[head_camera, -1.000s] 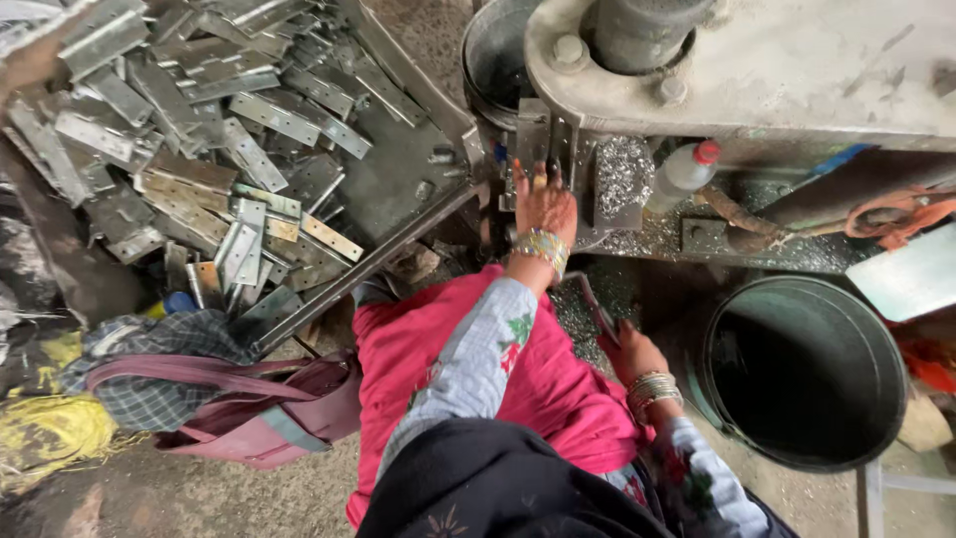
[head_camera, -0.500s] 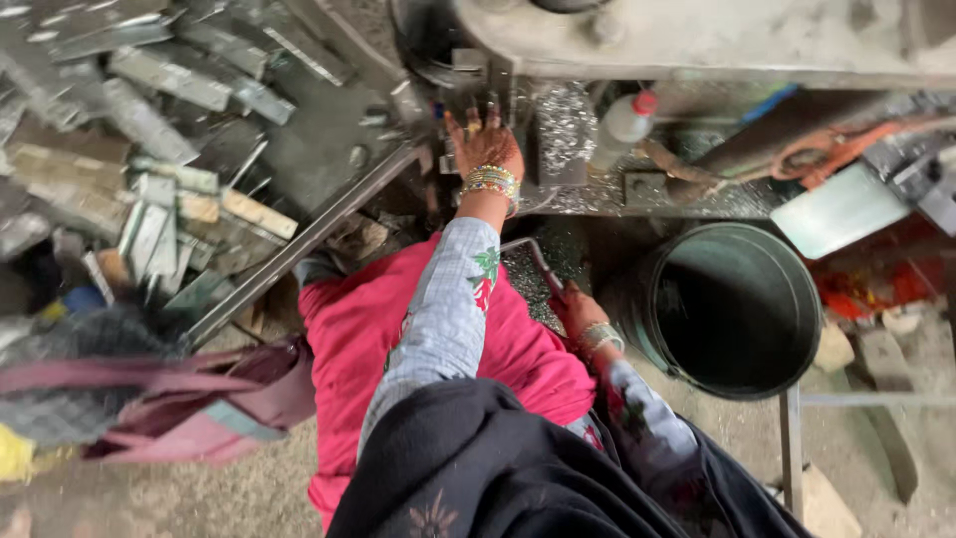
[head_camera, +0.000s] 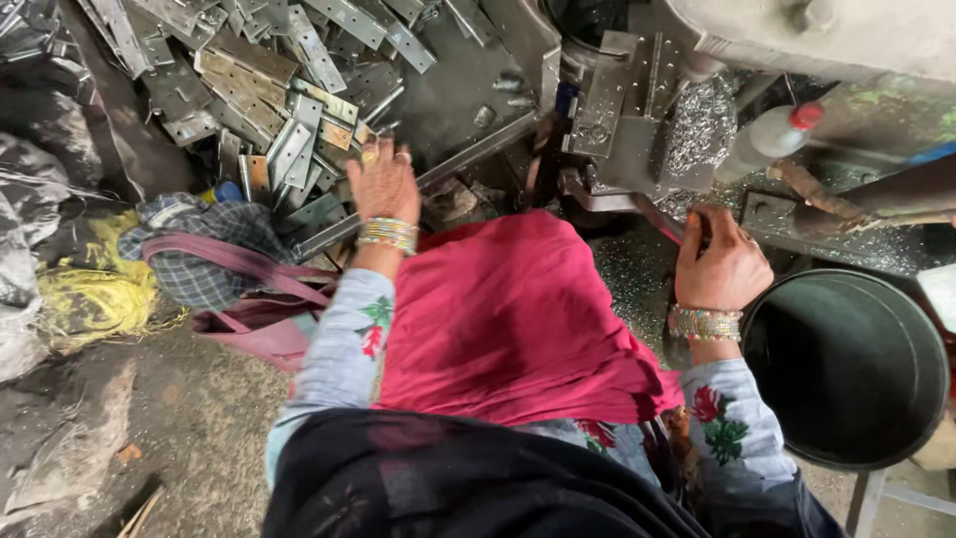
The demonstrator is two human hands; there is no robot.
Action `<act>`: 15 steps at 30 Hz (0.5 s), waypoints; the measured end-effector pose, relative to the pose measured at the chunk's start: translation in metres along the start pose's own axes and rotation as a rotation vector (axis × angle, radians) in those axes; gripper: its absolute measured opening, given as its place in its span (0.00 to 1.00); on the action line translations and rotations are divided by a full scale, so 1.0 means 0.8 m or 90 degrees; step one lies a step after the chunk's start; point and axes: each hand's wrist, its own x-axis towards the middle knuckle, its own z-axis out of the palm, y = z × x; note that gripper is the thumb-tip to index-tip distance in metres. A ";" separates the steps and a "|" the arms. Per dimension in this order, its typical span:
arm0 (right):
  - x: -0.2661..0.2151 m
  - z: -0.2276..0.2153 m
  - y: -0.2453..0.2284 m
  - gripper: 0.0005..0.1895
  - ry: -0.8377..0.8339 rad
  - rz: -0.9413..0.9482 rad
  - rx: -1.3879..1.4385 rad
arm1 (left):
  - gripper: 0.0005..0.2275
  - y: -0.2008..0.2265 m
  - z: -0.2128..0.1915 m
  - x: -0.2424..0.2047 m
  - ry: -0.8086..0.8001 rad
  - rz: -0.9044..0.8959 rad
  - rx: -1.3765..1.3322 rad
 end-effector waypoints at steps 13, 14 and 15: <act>-0.004 0.005 0.006 0.08 -0.008 -0.012 0.009 | 0.15 -0.038 -0.004 0.076 -0.082 0.122 0.154; -0.007 0.003 0.007 0.08 -0.008 -0.007 0.004 | 0.16 -0.032 -0.014 0.080 -0.116 0.107 0.132; -0.008 0.001 0.007 0.08 -0.007 -0.001 0.000 | 0.18 -0.025 -0.024 0.084 -0.149 0.092 0.110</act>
